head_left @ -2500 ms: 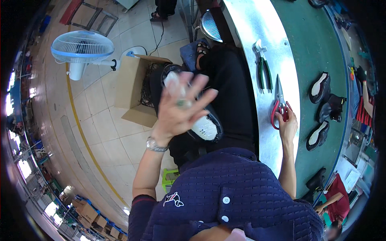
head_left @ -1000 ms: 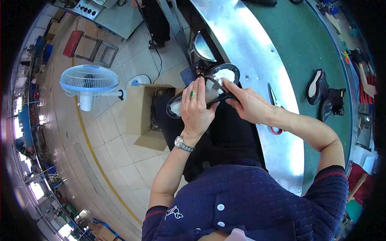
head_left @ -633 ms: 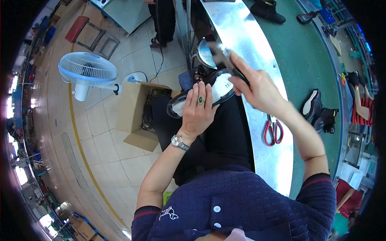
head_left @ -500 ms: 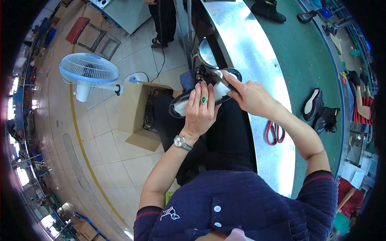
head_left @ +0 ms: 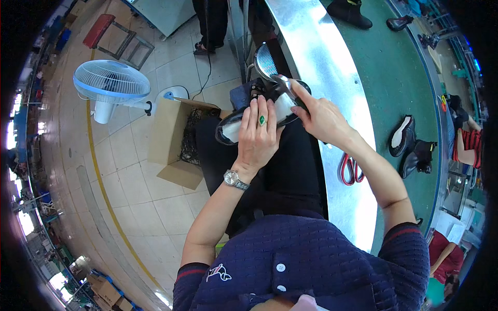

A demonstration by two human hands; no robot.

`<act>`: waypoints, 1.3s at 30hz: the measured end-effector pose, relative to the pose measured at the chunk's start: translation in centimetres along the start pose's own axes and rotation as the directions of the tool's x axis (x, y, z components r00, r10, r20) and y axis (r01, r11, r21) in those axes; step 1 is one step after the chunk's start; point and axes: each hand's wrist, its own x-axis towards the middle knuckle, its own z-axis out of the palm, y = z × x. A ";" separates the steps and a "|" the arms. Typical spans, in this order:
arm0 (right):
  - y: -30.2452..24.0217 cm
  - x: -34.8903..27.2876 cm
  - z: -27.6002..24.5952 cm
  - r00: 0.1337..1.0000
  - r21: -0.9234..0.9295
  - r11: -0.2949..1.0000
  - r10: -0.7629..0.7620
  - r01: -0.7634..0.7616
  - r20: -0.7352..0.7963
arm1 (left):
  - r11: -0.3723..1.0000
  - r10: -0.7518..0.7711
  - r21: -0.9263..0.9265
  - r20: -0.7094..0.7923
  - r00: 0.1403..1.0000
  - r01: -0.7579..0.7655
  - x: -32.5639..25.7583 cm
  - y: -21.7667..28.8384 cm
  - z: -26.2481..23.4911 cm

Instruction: Trim and adjust the sole and edges of a shoe upper using scissors and pliers.

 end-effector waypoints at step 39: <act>-5.7 -1.0 1.1 0.989 -0.254 0.957 -0.144 0.142 0.009 | 0.990 -0.132 -0.045 0.065 0.989 0.135 -1.8 -1.4 -1.9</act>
